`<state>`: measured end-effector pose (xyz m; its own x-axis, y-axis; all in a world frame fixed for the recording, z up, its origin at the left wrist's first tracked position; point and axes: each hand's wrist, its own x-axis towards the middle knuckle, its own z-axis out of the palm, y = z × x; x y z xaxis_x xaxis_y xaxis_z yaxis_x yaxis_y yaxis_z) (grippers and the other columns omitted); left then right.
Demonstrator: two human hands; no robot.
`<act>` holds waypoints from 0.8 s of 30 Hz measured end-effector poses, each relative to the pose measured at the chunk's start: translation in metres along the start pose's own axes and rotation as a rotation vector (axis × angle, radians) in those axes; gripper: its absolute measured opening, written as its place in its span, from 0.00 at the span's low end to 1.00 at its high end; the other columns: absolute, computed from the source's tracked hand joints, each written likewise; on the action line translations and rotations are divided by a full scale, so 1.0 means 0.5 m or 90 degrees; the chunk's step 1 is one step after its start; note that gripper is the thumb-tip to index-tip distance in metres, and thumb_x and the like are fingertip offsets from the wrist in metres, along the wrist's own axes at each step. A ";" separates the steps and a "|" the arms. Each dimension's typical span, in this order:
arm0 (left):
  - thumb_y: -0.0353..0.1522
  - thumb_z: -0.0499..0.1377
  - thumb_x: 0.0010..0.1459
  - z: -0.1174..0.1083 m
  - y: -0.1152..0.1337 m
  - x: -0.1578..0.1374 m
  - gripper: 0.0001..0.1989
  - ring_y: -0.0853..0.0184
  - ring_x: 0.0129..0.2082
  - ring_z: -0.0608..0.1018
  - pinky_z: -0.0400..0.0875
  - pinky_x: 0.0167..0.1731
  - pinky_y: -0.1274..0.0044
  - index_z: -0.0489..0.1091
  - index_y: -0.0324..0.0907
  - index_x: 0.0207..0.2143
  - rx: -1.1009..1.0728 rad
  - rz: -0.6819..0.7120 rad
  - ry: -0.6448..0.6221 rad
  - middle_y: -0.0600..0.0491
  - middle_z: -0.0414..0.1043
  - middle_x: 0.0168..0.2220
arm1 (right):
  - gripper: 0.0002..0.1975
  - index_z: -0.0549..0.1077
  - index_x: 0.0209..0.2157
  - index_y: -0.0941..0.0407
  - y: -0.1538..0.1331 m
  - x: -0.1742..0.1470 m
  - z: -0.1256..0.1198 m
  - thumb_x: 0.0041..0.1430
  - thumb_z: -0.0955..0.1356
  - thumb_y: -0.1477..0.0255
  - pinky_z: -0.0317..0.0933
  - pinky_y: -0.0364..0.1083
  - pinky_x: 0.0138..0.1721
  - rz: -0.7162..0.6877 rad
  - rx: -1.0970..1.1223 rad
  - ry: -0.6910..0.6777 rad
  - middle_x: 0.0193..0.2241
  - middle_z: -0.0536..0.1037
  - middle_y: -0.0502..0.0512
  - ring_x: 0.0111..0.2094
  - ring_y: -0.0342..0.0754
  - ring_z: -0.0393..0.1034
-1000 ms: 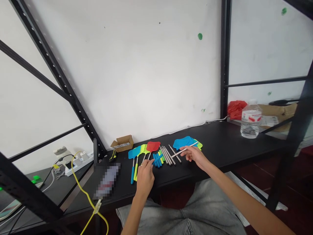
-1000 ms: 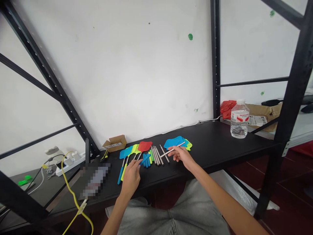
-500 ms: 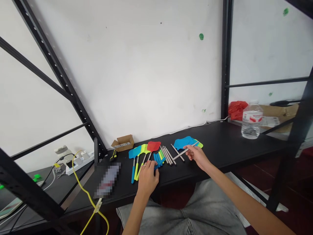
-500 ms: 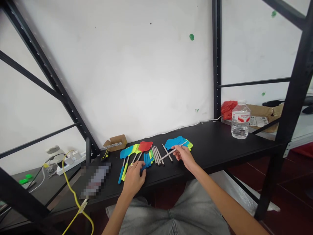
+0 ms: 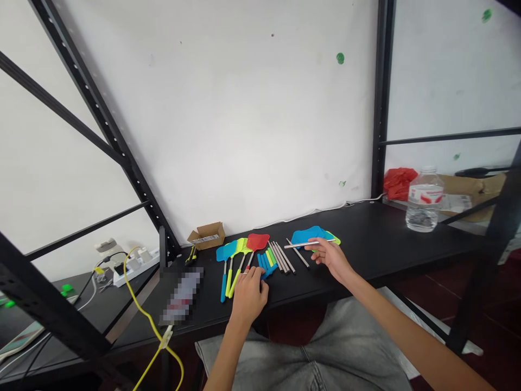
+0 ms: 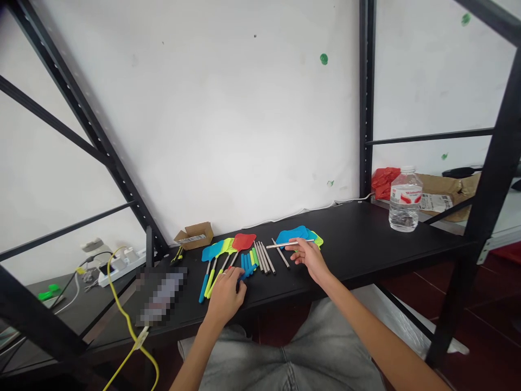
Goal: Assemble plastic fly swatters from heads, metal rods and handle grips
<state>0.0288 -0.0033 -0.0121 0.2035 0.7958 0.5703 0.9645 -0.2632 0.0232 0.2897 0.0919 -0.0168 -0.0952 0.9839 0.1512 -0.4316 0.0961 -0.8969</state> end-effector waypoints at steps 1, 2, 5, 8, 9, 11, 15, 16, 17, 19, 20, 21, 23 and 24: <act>0.27 0.49 0.59 0.000 0.000 0.000 0.10 0.60 0.38 0.74 0.65 0.40 0.70 0.67 0.43 0.39 0.007 -0.001 -0.001 0.50 0.72 0.36 | 0.16 0.75 0.38 0.59 -0.001 0.000 0.000 0.58 0.67 0.60 0.62 0.41 0.22 0.005 0.006 -0.002 0.34 0.81 0.63 0.23 0.44 0.71; 0.27 0.49 0.59 0.000 -0.001 0.000 0.10 0.60 0.37 0.74 0.65 0.40 0.70 0.67 0.43 0.39 0.015 -0.001 -0.002 0.50 0.72 0.35 | 0.16 0.75 0.38 0.59 -0.001 0.000 -0.001 0.59 0.66 0.60 0.62 0.41 0.22 0.011 0.012 -0.004 0.34 0.81 0.63 0.23 0.44 0.71; 0.25 0.47 0.59 0.003 -0.005 0.000 0.11 0.61 0.35 0.74 0.64 0.39 0.71 0.67 0.43 0.38 0.041 0.004 -0.003 0.51 0.72 0.33 | 0.17 0.75 0.38 0.59 0.001 0.003 -0.004 0.61 0.64 0.60 0.61 0.41 0.21 0.025 0.031 -0.010 0.33 0.81 0.64 0.22 0.44 0.71; 0.23 0.46 0.59 0.005 -0.008 -0.001 0.13 0.61 0.33 0.74 0.63 0.38 0.71 0.67 0.43 0.36 0.063 0.009 -0.001 0.52 0.72 0.31 | 0.18 0.75 0.36 0.59 0.004 0.006 -0.007 0.61 0.63 0.59 0.61 0.41 0.21 0.027 0.040 -0.021 0.32 0.81 0.63 0.22 0.44 0.70; 0.23 0.46 0.59 0.005 -0.008 -0.001 0.12 0.61 0.32 0.74 0.62 0.37 0.71 0.67 0.43 0.36 0.069 0.010 -0.003 0.52 0.72 0.30 | 0.18 0.75 0.36 0.59 0.005 0.006 -0.007 0.60 0.63 0.58 0.60 0.41 0.21 0.024 0.038 -0.022 0.31 0.81 0.63 0.22 0.44 0.70; 0.23 0.46 0.59 0.004 -0.006 -0.001 0.11 0.61 0.31 0.73 0.61 0.35 0.72 0.66 0.43 0.34 0.078 0.012 -0.009 0.52 0.71 0.27 | 0.19 0.75 0.34 0.59 0.006 0.006 -0.007 0.59 0.64 0.57 0.60 0.41 0.21 0.020 0.031 -0.022 0.28 0.80 0.61 0.21 0.44 0.69; 0.24 0.47 0.59 0.001 0.000 -0.001 0.10 0.62 0.29 0.72 0.60 0.33 0.72 0.65 0.43 0.32 0.081 0.013 -0.008 0.53 0.70 0.26 | 0.21 0.76 0.30 0.60 0.008 0.005 -0.007 0.56 0.67 0.54 0.58 0.41 0.20 -0.001 0.023 -0.028 0.19 0.75 0.55 0.18 0.43 0.65; 0.24 0.47 0.59 0.001 0.001 -0.001 0.09 0.62 0.29 0.72 0.60 0.33 0.72 0.65 0.43 0.32 0.080 0.014 -0.005 0.53 0.70 0.26 | 0.22 0.76 0.29 0.60 0.009 0.004 -0.007 0.56 0.67 0.53 0.57 0.41 0.19 -0.010 0.021 -0.029 0.18 0.73 0.54 0.18 0.42 0.64; 0.25 0.47 0.60 0.000 0.002 -0.001 0.09 0.63 0.28 0.72 0.60 0.34 0.72 0.64 0.43 0.32 0.079 0.015 -0.002 0.54 0.69 0.26 | 0.22 0.76 0.28 0.60 0.010 0.004 -0.008 0.56 0.67 0.53 0.56 0.41 0.19 -0.020 0.019 -0.032 0.16 0.71 0.52 0.17 0.41 0.62; 0.27 0.47 0.61 0.000 0.003 -0.001 0.08 0.63 0.27 0.72 0.60 0.33 0.72 0.63 0.43 0.31 0.077 0.014 0.001 0.54 0.69 0.25 | 0.22 0.76 0.27 0.59 0.011 0.004 -0.008 0.56 0.67 0.53 0.55 0.41 0.19 -0.034 0.015 -0.036 0.15 0.69 0.50 0.17 0.41 0.61; 0.28 0.47 0.62 -0.001 0.004 -0.001 0.08 0.63 0.27 0.72 0.59 0.32 0.73 0.63 0.43 0.31 0.074 0.013 -0.001 0.54 0.68 0.25 | 0.21 0.76 0.27 0.59 0.012 0.003 -0.008 0.56 0.68 0.54 0.55 0.41 0.19 -0.038 0.013 -0.037 0.15 0.68 0.50 0.17 0.41 0.60; 0.28 0.47 0.62 -0.002 0.004 -0.001 0.08 0.63 0.27 0.72 0.59 0.32 0.73 0.63 0.43 0.31 0.069 0.012 -0.002 0.54 0.68 0.25 | 0.21 0.76 0.28 0.59 0.013 0.003 -0.008 0.56 0.68 0.54 0.55 0.41 0.19 -0.038 0.010 -0.037 0.16 0.68 0.50 0.17 0.40 0.60; 0.29 0.47 0.62 -0.005 0.006 -0.001 0.08 0.63 0.27 0.72 0.59 0.31 0.73 0.63 0.43 0.32 0.052 0.010 -0.003 0.54 0.69 0.25 | 0.20 0.76 0.29 0.59 0.015 0.003 -0.008 0.55 0.69 0.55 0.55 0.41 0.20 -0.033 0.004 -0.030 0.17 0.69 0.50 0.18 0.40 0.61; 0.29 0.47 0.63 -0.007 0.007 -0.002 0.08 0.63 0.27 0.73 0.60 0.31 0.73 0.63 0.43 0.32 0.041 0.010 -0.002 0.54 0.69 0.26 | 0.19 0.76 0.30 0.59 0.015 0.004 -0.007 0.54 0.70 0.56 0.55 0.41 0.20 -0.031 -0.001 -0.025 0.17 0.70 0.50 0.18 0.40 0.61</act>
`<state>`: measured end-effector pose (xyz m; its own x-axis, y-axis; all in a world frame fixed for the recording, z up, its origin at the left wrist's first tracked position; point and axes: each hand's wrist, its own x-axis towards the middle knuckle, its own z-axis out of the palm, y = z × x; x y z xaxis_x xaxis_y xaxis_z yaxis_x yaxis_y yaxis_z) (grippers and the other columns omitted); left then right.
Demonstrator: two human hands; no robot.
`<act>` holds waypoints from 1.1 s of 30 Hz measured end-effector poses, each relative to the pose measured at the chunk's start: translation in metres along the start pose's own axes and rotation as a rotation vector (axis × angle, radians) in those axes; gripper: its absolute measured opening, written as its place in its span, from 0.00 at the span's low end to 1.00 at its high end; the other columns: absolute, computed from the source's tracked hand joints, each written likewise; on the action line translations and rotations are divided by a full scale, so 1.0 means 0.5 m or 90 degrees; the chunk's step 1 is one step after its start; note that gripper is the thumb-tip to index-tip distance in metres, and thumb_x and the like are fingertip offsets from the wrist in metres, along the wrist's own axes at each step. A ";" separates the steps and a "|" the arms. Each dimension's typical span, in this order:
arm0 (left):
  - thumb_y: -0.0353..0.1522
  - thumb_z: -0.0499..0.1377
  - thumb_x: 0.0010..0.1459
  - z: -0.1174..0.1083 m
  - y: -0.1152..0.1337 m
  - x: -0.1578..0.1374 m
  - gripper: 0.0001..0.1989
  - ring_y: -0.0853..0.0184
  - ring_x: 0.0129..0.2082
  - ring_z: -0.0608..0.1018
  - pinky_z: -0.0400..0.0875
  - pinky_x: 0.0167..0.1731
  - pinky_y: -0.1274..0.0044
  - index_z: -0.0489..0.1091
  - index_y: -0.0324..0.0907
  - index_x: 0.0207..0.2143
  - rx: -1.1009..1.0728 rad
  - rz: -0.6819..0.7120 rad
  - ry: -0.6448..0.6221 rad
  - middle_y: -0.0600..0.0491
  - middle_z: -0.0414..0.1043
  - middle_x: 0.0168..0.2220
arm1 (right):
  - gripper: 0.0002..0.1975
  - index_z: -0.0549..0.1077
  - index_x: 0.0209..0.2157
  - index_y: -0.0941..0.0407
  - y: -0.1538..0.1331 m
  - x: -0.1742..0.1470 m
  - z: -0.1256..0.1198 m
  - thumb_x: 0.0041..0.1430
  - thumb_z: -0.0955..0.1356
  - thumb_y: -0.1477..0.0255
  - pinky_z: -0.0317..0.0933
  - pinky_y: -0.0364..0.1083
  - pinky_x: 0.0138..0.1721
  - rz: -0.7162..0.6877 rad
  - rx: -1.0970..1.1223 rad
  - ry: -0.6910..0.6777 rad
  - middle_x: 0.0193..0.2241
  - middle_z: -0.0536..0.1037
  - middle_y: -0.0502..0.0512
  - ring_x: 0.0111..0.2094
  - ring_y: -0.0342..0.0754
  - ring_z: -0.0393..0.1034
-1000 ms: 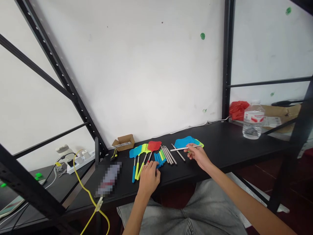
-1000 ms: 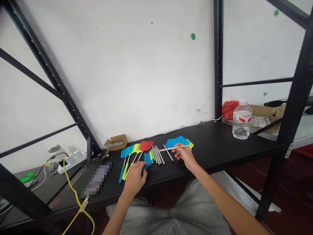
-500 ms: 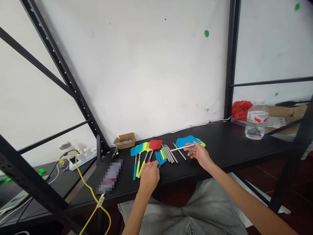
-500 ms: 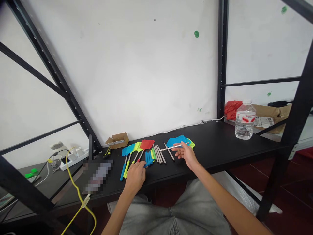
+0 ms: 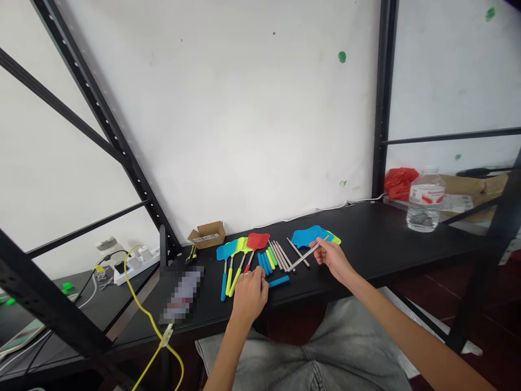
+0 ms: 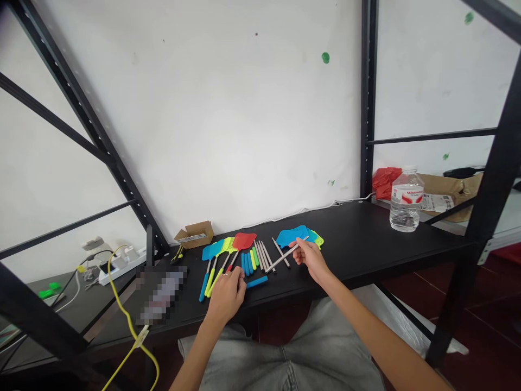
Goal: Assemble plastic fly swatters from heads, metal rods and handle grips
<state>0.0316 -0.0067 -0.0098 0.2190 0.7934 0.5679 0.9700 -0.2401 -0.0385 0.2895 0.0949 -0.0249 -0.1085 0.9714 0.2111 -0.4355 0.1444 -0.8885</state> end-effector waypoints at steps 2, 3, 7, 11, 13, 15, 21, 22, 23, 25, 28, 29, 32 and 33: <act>0.32 0.47 0.64 -0.004 0.003 -0.001 0.08 0.63 0.28 0.73 0.60 0.31 0.73 0.64 0.44 0.34 -0.023 0.005 0.001 0.54 0.70 0.26 | 0.18 0.76 0.31 0.60 0.002 0.001 0.001 0.53 0.71 0.57 0.55 0.41 0.20 0.001 -0.010 0.010 0.18 0.70 0.50 0.19 0.40 0.61; 0.34 0.48 0.64 -0.006 0.004 -0.001 0.08 0.63 0.28 0.73 0.61 0.32 0.73 0.65 0.44 0.34 -0.033 0.010 -0.001 0.54 0.70 0.27 | 0.17 0.76 0.31 0.59 0.002 0.001 0.001 0.53 0.71 0.57 0.55 0.41 0.21 0.001 -0.013 0.012 0.18 0.71 0.50 0.19 0.40 0.61; 0.40 0.52 0.63 -0.013 0.009 -0.003 0.10 0.62 0.32 0.74 0.64 0.35 0.72 0.67 0.45 0.38 -0.070 0.029 -0.016 0.53 0.72 0.31 | 0.16 0.75 0.33 0.59 0.004 0.002 -0.001 0.52 0.71 0.59 0.55 0.41 0.20 0.003 -0.013 0.016 0.18 0.70 0.49 0.19 0.40 0.61; 0.40 0.53 0.62 -0.014 0.010 -0.003 0.10 0.62 0.35 0.74 0.65 0.37 0.71 0.68 0.45 0.38 -0.088 0.030 -0.028 0.52 0.72 0.35 | 0.15 0.74 0.34 0.58 0.004 0.003 -0.002 0.52 0.71 0.61 0.54 0.40 0.20 0.003 -0.003 0.021 0.17 0.70 0.48 0.18 0.40 0.60; 0.40 0.53 0.62 -0.013 0.009 -0.002 0.10 0.62 0.35 0.73 0.65 0.36 0.71 0.68 0.45 0.37 -0.089 0.028 -0.034 0.52 0.71 0.35 | 0.14 0.73 0.34 0.58 0.003 0.004 -0.002 0.51 0.72 0.62 0.54 0.40 0.20 0.000 0.009 0.025 0.17 0.70 0.48 0.18 0.40 0.61; 0.40 0.53 0.62 -0.012 0.008 -0.002 0.09 0.62 0.35 0.73 0.66 0.36 0.71 0.68 0.45 0.36 -0.090 0.030 -0.035 0.52 0.70 0.34 | 0.14 0.72 0.34 0.57 0.002 0.005 -0.001 0.51 0.72 0.63 0.55 0.40 0.20 -0.004 0.023 0.028 0.18 0.72 0.49 0.19 0.40 0.62; 0.36 0.52 0.62 -0.010 0.006 -0.001 0.07 0.62 0.35 0.73 0.66 0.36 0.71 0.68 0.46 0.35 -0.095 0.036 -0.044 0.53 0.70 0.35 | 0.13 0.73 0.35 0.57 -0.007 0.001 0.002 0.49 0.73 0.65 0.58 0.40 0.21 0.003 0.022 0.031 0.26 0.78 0.55 0.22 0.42 0.67; 0.35 0.52 0.62 -0.009 0.006 -0.001 0.07 0.62 0.35 0.72 0.66 0.36 0.71 0.68 0.46 0.36 -0.096 0.036 -0.043 0.53 0.70 0.35 | 0.13 0.73 0.35 0.57 -0.009 0.000 0.003 0.49 0.73 0.66 0.58 0.40 0.21 0.005 0.020 0.033 0.27 0.79 0.56 0.22 0.42 0.68; 0.34 0.51 0.62 -0.009 0.006 -0.002 0.06 0.62 0.35 0.72 0.67 0.37 0.71 0.68 0.46 0.36 -0.096 0.036 -0.040 0.53 0.69 0.35 | 0.13 0.73 0.36 0.57 -0.010 -0.002 0.003 0.49 0.73 0.66 0.58 0.40 0.21 0.008 0.020 0.035 0.28 0.79 0.56 0.23 0.42 0.68; 0.32 0.51 0.61 -0.007 0.005 -0.002 0.07 0.61 0.36 0.72 0.67 0.38 0.70 0.68 0.46 0.38 -0.093 0.034 -0.033 0.52 0.69 0.36 | 0.15 0.73 0.39 0.57 -0.012 -0.003 0.004 0.49 0.73 0.66 0.59 0.40 0.21 0.010 0.021 0.039 0.31 0.80 0.58 0.24 0.43 0.69; 0.30 0.51 0.60 -0.005 0.004 -0.002 0.08 0.61 0.36 0.72 0.67 0.39 0.69 0.68 0.46 0.40 -0.086 0.031 -0.025 0.51 0.69 0.37 | 0.20 0.72 0.45 0.55 -0.013 -0.004 0.003 0.50 0.73 0.65 0.61 0.41 0.22 0.006 0.017 0.038 0.37 0.80 0.59 0.26 0.44 0.71; 0.30 0.51 0.60 -0.004 0.004 -0.002 0.09 0.60 0.37 0.72 0.67 0.40 0.69 0.68 0.46 0.41 -0.083 0.031 -0.021 0.51 0.70 0.38 | 0.21 0.72 0.46 0.55 -0.013 -0.005 0.002 0.50 0.73 0.65 0.61 0.41 0.22 0.003 0.009 0.034 0.39 0.80 0.60 0.26 0.44 0.71; 0.30 0.50 0.61 -0.005 0.004 -0.002 0.10 0.59 0.40 0.73 0.67 0.44 0.66 0.67 0.46 0.44 -0.071 0.036 0.003 0.50 0.69 0.40 | 0.21 0.72 0.47 0.54 -0.008 -0.005 0.002 0.52 0.72 0.63 0.60 0.41 0.22 -0.017 -0.048 -0.005 0.40 0.80 0.59 0.26 0.44 0.70; 0.31 0.51 0.61 -0.006 0.005 -0.002 0.11 0.59 0.42 0.72 0.67 0.46 0.66 0.67 0.45 0.45 -0.065 0.036 0.015 0.49 0.69 0.42 | 0.21 0.72 0.48 0.54 -0.007 -0.006 0.003 0.53 0.71 0.62 0.60 0.41 0.22 -0.028 -0.079 -0.033 0.40 0.80 0.58 0.26 0.43 0.70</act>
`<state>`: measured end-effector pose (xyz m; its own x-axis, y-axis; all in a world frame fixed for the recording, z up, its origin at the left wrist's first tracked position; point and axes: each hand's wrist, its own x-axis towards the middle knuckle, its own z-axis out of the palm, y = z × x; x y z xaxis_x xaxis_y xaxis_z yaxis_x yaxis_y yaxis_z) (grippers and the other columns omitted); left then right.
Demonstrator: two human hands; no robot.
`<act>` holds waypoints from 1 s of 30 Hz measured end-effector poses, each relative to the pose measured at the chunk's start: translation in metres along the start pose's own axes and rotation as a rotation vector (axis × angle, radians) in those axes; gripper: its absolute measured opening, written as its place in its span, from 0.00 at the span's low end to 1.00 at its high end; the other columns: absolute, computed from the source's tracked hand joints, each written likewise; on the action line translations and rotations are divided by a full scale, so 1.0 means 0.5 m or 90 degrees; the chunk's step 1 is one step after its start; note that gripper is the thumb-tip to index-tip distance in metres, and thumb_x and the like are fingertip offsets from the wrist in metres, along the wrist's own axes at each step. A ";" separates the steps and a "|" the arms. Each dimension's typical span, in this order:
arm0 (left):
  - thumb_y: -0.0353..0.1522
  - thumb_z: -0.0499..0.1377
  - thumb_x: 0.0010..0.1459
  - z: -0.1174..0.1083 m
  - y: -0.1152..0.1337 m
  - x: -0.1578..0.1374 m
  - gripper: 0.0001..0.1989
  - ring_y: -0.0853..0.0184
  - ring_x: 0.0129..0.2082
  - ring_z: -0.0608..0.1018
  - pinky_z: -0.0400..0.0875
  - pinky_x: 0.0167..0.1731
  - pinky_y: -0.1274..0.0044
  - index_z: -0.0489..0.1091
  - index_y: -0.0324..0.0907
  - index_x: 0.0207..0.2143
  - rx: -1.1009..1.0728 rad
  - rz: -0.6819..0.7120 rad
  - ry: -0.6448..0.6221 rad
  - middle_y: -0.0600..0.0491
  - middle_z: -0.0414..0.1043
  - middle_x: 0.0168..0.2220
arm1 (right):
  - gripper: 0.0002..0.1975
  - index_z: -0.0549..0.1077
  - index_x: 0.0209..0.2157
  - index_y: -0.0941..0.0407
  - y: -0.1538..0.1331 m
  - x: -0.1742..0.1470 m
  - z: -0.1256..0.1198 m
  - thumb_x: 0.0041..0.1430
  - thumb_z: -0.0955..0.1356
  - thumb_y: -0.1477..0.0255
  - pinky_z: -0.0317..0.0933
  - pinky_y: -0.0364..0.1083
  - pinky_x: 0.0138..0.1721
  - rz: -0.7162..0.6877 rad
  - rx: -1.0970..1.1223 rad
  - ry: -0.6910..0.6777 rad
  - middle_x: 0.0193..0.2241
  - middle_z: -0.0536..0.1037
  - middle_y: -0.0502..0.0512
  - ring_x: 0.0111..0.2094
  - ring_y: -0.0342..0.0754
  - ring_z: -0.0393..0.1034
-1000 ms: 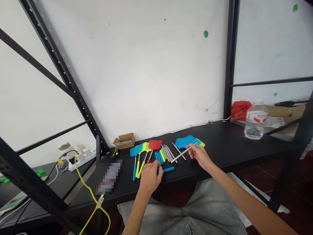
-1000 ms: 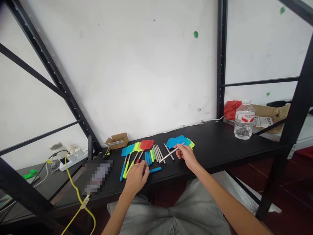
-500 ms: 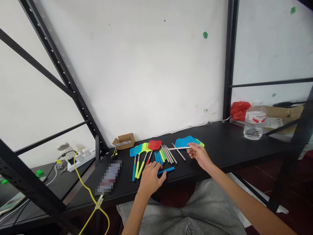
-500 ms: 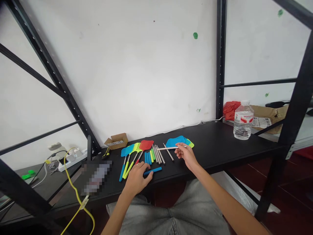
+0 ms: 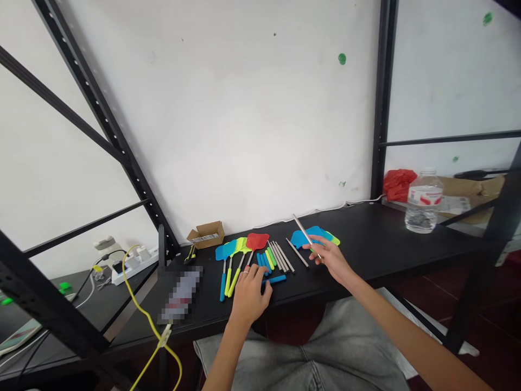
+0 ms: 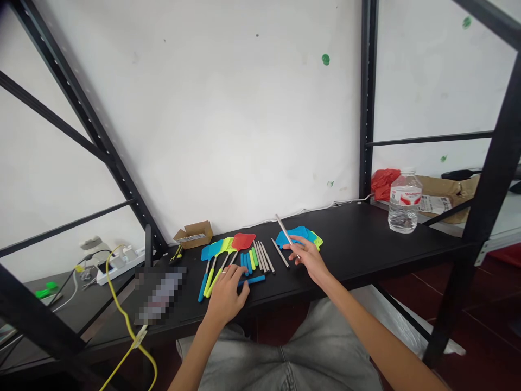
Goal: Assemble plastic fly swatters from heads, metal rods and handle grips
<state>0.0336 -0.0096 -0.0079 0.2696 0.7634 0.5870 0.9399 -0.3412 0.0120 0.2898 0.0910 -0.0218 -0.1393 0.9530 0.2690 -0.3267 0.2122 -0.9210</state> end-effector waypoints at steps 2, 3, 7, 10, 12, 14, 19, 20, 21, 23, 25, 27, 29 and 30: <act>0.31 0.51 0.61 -0.003 0.002 0.000 0.14 0.57 0.46 0.71 0.66 0.48 0.64 0.66 0.45 0.49 0.013 -0.003 0.028 0.48 0.69 0.45 | 0.19 0.74 0.47 0.54 0.000 -0.004 0.005 0.56 0.69 0.61 0.59 0.41 0.22 -0.031 -0.079 -0.072 0.36 0.80 0.57 0.24 0.42 0.67; 0.31 0.51 0.61 -0.004 0.003 0.000 0.15 0.56 0.49 0.71 0.66 0.49 0.64 0.65 0.45 0.51 0.021 -0.006 0.041 0.47 0.69 0.48 | 0.18 0.75 0.46 0.55 -0.001 -0.007 0.008 0.58 0.68 0.60 0.59 0.41 0.22 -0.047 -0.122 -0.108 0.34 0.80 0.57 0.24 0.42 0.66; 0.34 0.53 0.62 -0.011 0.008 0.001 0.21 0.52 0.57 0.65 0.63 0.52 0.61 0.61 0.47 0.58 0.053 0.012 0.073 0.45 0.62 0.58 | 0.18 0.78 0.42 0.55 -0.019 -0.030 0.028 0.60 0.65 0.58 0.60 0.43 0.26 -0.100 -0.248 -0.192 0.31 0.80 0.56 0.25 0.44 0.65; 0.35 0.53 0.63 -0.015 0.009 0.001 0.19 0.54 0.58 0.66 0.61 0.54 0.62 0.63 0.48 0.57 0.052 0.065 0.068 0.46 0.65 0.57 | 0.17 0.78 0.42 0.54 -0.033 -0.051 0.050 0.61 0.65 0.59 0.61 0.44 0.30 -0.107 -0.264 -0.236 0.31 0.80 0.56 0.27 0.46 0.67; 0.35 0.52 0.65 -0.015 0.009 0.001 0.14 0.57 0.52 0.70 0.61 0.53 0.63 0.67 0.48 0.52 0.042 0.086 0.048 0.47 0.71 0.50 | 0.16 0.78 0.42 0.53 -0.037 -0.065 0.067 0.61 0.64 0.59 0.62 0.45 0.32 -0.103 -0.271 -0.264 0.31 0.81 0.55 0.28 0.47 0.68; 0.33 0.50 0.66 -0.014 0.008 0.000 0.10 0.60 0.45 0.73 0.61 0.51 0.65 0.69 0.47 0.45 0.037 0.086 0.031 0.50 0.74 0.41 | 0.16 0.78 0.43 0.52 -0.034 -0.073 0.081 0.61 0.64 0.59 0.62 0.45 0.33 -0.105 -0.290 -0.285 0.31 0.81 0.55 0.29 0.48 0.69; 0.30 0.46 0.67 0.000 0.000 -0.005 0.11 0.63 0.33 0.73 0.62 0.43 0.69 0.67 0.43 0.38 0.038 0.060 0.031 0.52 0.72 0.30 | 0.18 0.76 0.46 0.52 -0.010 -0.049 0.067 0.61 0.64 0.58 0.64 0.46 0.34 -0.146 -0.322 -0.191 0.35 0.81 0.55 0.34 0.51 0.72; 0.30 0.45 0.67 0.003 -0.002 -0.006 0.11 0.63 0.32 0.73 0.62 0.42 0.70 0.67 0.43 0.37 0.037 0.052 0.034 0.52 0.72 0.30 | 0.18 0.76 0.46 0.53 -0.006 -0.033 0.054 0.62 0.64 0.58 0.64 0.47 0.35 -0.165 -0.345 -0.137 0.36 0.80 0.56 0.35 0.52 0.73; 0.30 0.45 0.68 0.006 -0.004 -0.007 0.11 0.64 0.31 0.73 0.62 0.41 0.70 0.67 0.43 0.37 0.034 0.045 0.036 0.53 0.72 0.29 | 0.18 0.76 0.45 0.53 -0.003 -0.014 0.041 0.62 0.63 0.58 0.65 0.48 0.36 -0.184 -0.387 -0.077 0.38 0.80 0.56 0.36 0.53 0.73; 0.30 0.45 0.68 0.010 -0.006 -0.008 0.11 0.64 0.29 0.72 0.62 0.40 0.71 0.66 0.43 0.37 0.028 0.036 0.038 0.53 0.72 0.29 | 0.17 0.76 0.43 0.53 -0.002 0.029 0.012 0.61 0.63 0.58 0.64 0.50 0.40 -0.218 -0.535 0.042 0.39 0.80 0.58 0.39 0.56 0.73; 0.30 0.45 0.68 0.010 -0.007 -0.008 0.11 0.64 0.29 0.72 0.62 0.38 0.72 0.66 0.43 0.36 0.028 0.031 0.040 0.53 0.72 0.29 | 0.19 0.76 0.45 0.54 -0.006 0.075 -0.012 0.61 0.62 0.59 0.62 0.53 0.45 -0.223 -0.699 0.104 0.42 0.79 0.60 0.45 0.59 0.71; 0.30 0.45 0.68 0.009 -0.006 -0.007 0.11 0.64 0.28 0.72 0.62 0.36 0.72 0.66 0.44 0.36 0.036 0.025 0.040 0.53 0.72 0.29 | 0.24 0.73 0.51 0.57 -0.009 0.115 -0.026 0.60 0.62 0.57 0.59 0.56 0.49 -0.187 -0.826 0.095 0.48 0.76 0.65 0.51 0.64 0.66; 0.30 0.45 0.68 0.008 -0.005 -0.007 0.11 0.64 0.28 0.72 0.61 0.34 0.72 0.66 0.44 0.36 0.043 0.022 0.039 0.53 0.72 0.28 | 0.34 0.68 0.56 0.61 -0.008 0.146 -0.031 0.56 0.65 0.52 0.57 0.59 0.50 -0.116 -0.911 0.050 0.52 0.73 0.71 0.54 0.70 0.62; 0.30 0.45 0.68 0.008 -0.004 -0.007 0.11 0.63 0.28 0.72 0.61 0.33 0.72 0.66 0.44 0.36 0.045 0.021 0.037 0.53 0.72 0.28 | 0.39 0.66 0.58 0.62 -0.005 0.157 -0.031 0.53 0.66 0.49 0.56 0.60 0.50 -0.078 -0.938 0.026 0.52 0.72 0.73 0.55 0.72 0.61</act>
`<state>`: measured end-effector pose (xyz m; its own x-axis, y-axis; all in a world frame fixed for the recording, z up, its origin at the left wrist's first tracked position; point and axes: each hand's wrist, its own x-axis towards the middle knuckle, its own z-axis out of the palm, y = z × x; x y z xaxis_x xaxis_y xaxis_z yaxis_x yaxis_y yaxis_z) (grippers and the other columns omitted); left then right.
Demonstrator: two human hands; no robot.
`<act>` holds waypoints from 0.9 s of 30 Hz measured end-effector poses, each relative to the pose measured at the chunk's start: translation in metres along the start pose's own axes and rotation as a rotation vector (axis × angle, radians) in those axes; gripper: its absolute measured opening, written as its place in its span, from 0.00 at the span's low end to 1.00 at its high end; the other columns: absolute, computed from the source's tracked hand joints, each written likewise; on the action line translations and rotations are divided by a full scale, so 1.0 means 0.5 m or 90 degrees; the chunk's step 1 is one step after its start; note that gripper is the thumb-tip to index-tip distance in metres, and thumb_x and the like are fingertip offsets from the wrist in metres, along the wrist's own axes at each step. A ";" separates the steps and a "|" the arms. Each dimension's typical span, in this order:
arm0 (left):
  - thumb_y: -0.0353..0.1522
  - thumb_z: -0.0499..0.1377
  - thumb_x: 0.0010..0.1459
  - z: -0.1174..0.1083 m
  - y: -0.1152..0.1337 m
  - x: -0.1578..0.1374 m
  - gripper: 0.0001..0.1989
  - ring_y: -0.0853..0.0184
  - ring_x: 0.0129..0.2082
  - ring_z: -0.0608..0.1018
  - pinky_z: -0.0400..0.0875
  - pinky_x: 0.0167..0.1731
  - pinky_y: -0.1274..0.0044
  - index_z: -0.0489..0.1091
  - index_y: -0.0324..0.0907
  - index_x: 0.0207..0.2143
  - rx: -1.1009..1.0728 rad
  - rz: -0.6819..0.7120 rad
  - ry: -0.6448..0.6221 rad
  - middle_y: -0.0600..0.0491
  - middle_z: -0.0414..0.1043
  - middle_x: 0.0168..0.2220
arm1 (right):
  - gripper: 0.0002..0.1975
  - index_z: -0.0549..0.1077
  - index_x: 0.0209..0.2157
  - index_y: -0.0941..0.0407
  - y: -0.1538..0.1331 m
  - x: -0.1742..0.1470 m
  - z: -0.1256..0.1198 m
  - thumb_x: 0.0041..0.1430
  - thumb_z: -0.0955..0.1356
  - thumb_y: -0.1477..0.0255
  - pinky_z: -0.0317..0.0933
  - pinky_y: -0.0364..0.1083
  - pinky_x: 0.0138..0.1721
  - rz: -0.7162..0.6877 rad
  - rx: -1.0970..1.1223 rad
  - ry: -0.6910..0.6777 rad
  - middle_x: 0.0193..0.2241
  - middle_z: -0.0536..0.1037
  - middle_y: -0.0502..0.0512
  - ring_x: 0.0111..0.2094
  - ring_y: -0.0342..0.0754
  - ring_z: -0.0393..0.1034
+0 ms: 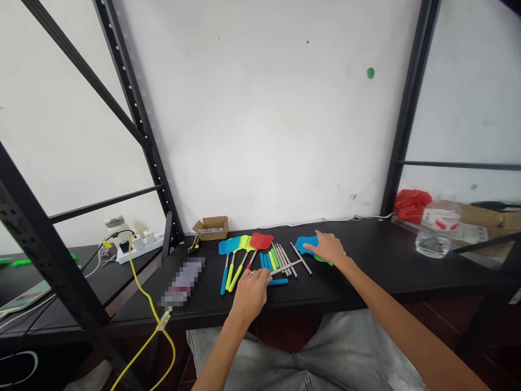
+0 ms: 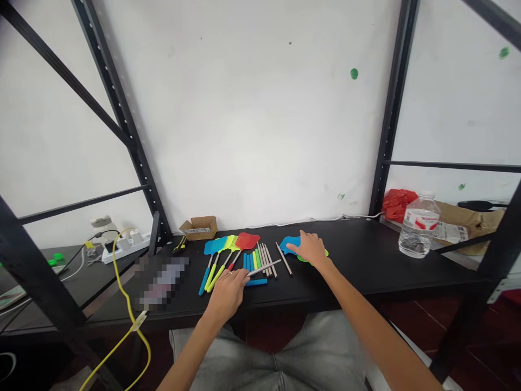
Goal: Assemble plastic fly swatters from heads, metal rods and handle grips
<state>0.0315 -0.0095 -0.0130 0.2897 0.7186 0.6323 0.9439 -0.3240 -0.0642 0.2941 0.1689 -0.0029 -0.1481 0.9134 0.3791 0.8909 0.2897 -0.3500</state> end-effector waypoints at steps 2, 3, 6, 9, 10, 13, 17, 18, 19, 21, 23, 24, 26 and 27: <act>0.30 0.44 0.68 0.000 0.000 0.000 0.12 0.63 0.28 0.72 0.60 0.32 0.72 0.66 0.44 0.35 0.001 -0.002 -0.002 0.53 0.72 0.28 | 0.46 0.61 0.61 0.63 0.000 0.016 0.010 0.49 0.68 0.46 0.55 0.61 0.49 0.016 -0.024 -0.055 0.53 0.70 0.75 0.55 0.74 0.60; 0.30 0.44 0.68 0.000 0.000 0.000 0.12 0.64 0.28 0.72 0.60 0.32 0.72 0.66 0.44 0.35 0.001 -0.003 -0.002 0.53 0.72 0.28 | 0.48 0.60 0.62 0.64 0.000 0.021 0.015 0.47 0.68 0.46 0.55 0.61 0.49 0.021 -0.028 -0.067 0.53 0.70 0.76 0.55 0.74 0.60; 0.30 0.44 0.68 0.003 -0.001 -0.001 0.13 0.64 0.28 0.72 0.61 0.33 0.72 0.66 0.44 0.35 -0.003 -0.005 -0.002 0.52 0.73 0.30 | 0.50 0.60 0.62 0.64 0.000 0.033 0.019 0.44 0.71 0.48 0.56 0.60 0.48 0.036 -0.025 -0.050 0.53 0.69 0.77 0.55 0.73 0.60; 0.30 0.43 0.68 0.005 -0.002 -0.001 0.13 0.64 0.29 0.73 0.61 0.33 0.72 0.66 0.44 0.36 -0.006 -0.007 -0.006 0.52 0.73 0.31 | 0.41 0.64 0.58 0.63 0.006 0.041 0.005 0.47 0.72 0.55 0.59 0.56 0.46 0.043 0.039 -0.001 0.50 0.72 0.73 0.53 0.70 0.64; 0.30 0.43 0.68 0.005 -0.002 -0.001 0.13 0.64 0.30 0.73 0.61 0.33 0.72 0.66 0.44 0.37 -0.004 -0.009 -0.007 0.52 0.74 0.31 | 0.35 0.67 0.56 0.61 0.011 0.042 -0.003 0.49 0.71 0.57 0.60 0.54 0.45 0.043 0.082 0.022 0.48 0.74 0.71 0.51 0.67 0.66; 0.30 0.44 0.68 0.004 -0.002 0.000 0.12 0.63 0.30 0.73 0.60 0.33 0.72 0.66 0.44 0.36 -0.003 -0.015 -0.007 0.52 0.73 0.31 | 0.20 0.74 0.44 0.57 0.026 0.028 -0.025 0.53 0.68 0.59 0.63 0.51 0.39 0.052 0.263 0.106 0.38 0.78 0.63 0.41 0.60 0.73; 0.30 0.43 0.68 0.004 -0.004 0.000 0.12 0.63 0.29 0.73 0.60 0.32 0.72 0.66 0.45 0.39 -0.003 -0.025 -0.009 0.51 0.73 0.31 | 0.19 0.71 0.34 0.54 0.035 -0.038 -0.033 0.52 0.69 0.53 0.61 0.47 0.22 0.121 0.637 0.126 0.22 0.73 0.51 0.21 0.50 0.69; 0.30 0.43 0.67 0.005 -0.005 0.000 0.13 0.63 0.29 0.73 0.60 0.32 0.72 0.66 0.45 0.39 0.000 -0.033 -0.012 0.51 0.73 0.31 | 0.19 0.70 0.33 0.54 0.032 -0.060 -0.030 0.51 0.69 0.52 0.59 0.45 0.19 0.129 0.711 0.118 0.19 0.70 0.49 0.18 0.47 0.65; 0.30 0.43 0.67 0.006 -0.005 0.001 0.13 0.62 0.29 0.73 0.60 0.32 0.72 0.66 0.44 0.40 0.003 -0.042 -0.015 0.51 0.73 0.31 | 0.19 0.69 0.32 0.54 0.028 -0.081 -0.026 0.51 0.70 0.52 0.56 0.44 0.17 0.130 0.759 0.112 0.16 0.67 0.47 0.15 0.46 0.62; 0.30 0.42 0.67 0.009 -0.007 0.001 0.12 0.62 0.29 0.73 0.60 0.32 0.72 0.65 0.44 0.39 0.010 -0.061 -0.020 0.50 0.73 0.31 | 0.19 0.69 0.32 0.55 0.017 -0.116 -0.017 0.50 0.70 0.53 0.51 0.43 0.14 0.122 0.793 0.102 0.13 0.64 0.44 0.12 0.43 0.57; 0.30 0.42 0.67 0.010 -0.008 0.002 0.12 0.62 0.29 0.73 0.60 0.31 0.73 0.64 0.44 0.38 0.015 -0.071 -0.028 0.51 0.73 0.30 | 0.21 0.70 0.35 0.55 0.004 -0.138 -0.010 0.50 0.71 0.53 0.49 0.42 0.13 0.134 0.792 0.091 0.13 0.65 0.44 0.11 0.41 0.56; 0.30 0.43 0.67 0.011 -0.008 0.002 0.11 0.61 0.29 0.74 0.59 0.30 0.73 0.64 0.44 0.37 0.015 -0.074 -0.032 0.51 0.73 0.30 | 0.22 0.70 0.38 0.55 -0.001 -0.143 -0.008 0.49 0.71 0.53 0.49 0.42 0.13 0.151 0.792 0.084 0.13 0.66 0.44 0.11 0.41 0.56; 0.29 0.43 0.67 0.011 -0.009 0.004 0.10 0.61 0.31 0.75 0.59 0.29 0.74 0.63 0.44 0.38 0.007 -0.073 -0.040 0.51 0.73 0.31 | 0.26 0.69 0.43 0.56 -0.007 -0.146 -0.007 0.47 0.72 0.53 0.48 0.41 0.12 0.184 0.805 0.078 0.11 0.63 0.42 0.10 0.41 0.54; 0.29 0.44 0.67 0.011 -0.010 0.004 0.10 0.61 0.31 0.75 0.59 0.28 0.75 0.63 0.45 0.40 0.001 -0.071 -0.044 0.51 0.73 0.32 | 0.26 0.68 0.43 0.55 -0.008 -0.145 -0.007 0.47 0.72 0.53 0.47 0.41 0.12 0.189 0.820 0.079 0.09 0.60 0.40 0.10 0.41 0.52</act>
<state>0.0283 -0.0032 -0.0154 0.1930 0.7908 0.5808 0.9711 -0.2387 0.0022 0.3027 0.1003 -0.0259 0.0814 0.9767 0.1984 -0.1690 0.2097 -0.9631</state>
